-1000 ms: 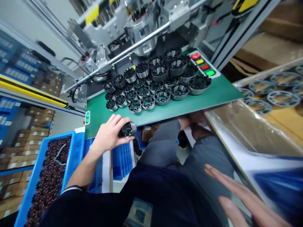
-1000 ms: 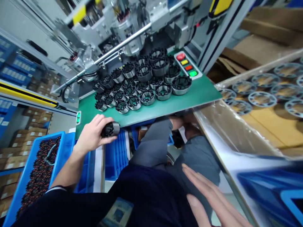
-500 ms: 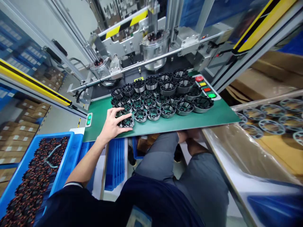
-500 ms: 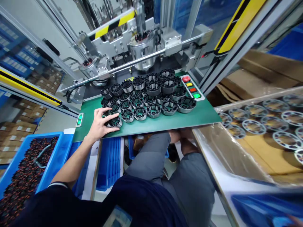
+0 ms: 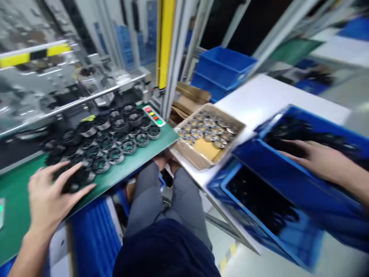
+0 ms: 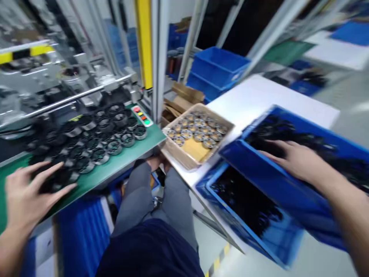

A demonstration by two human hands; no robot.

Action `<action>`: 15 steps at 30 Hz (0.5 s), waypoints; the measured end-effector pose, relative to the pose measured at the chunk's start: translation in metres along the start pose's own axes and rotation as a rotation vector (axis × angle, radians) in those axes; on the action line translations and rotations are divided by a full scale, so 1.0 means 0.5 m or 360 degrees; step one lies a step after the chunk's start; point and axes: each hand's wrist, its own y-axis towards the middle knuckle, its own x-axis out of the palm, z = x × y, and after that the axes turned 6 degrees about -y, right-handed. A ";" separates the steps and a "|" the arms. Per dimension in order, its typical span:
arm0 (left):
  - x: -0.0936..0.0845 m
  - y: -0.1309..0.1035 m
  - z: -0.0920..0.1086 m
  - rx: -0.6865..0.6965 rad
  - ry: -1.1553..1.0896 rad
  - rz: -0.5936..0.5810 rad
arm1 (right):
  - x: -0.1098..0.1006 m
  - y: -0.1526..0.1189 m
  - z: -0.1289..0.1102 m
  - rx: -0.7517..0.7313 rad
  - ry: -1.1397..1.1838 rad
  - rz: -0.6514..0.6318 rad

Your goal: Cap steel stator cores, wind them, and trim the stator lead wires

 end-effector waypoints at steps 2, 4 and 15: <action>0.003 0.016 0.067 -0.0086 -0.0175 0.0170 | 0.029 0.028 0.065 0.0167 -0.0160 -0.0096; 0.015 0.048 0.159 0.0067 -0.0433 0.0263 | 0.057 0.053 0.112 0.0237 -0.0226 -0.0199; 0.452 0.434 0.661 0.0686 -0.0103 -0.1343 | 0.116 0.080 0.201 0.0116 -0.0006 -0.0362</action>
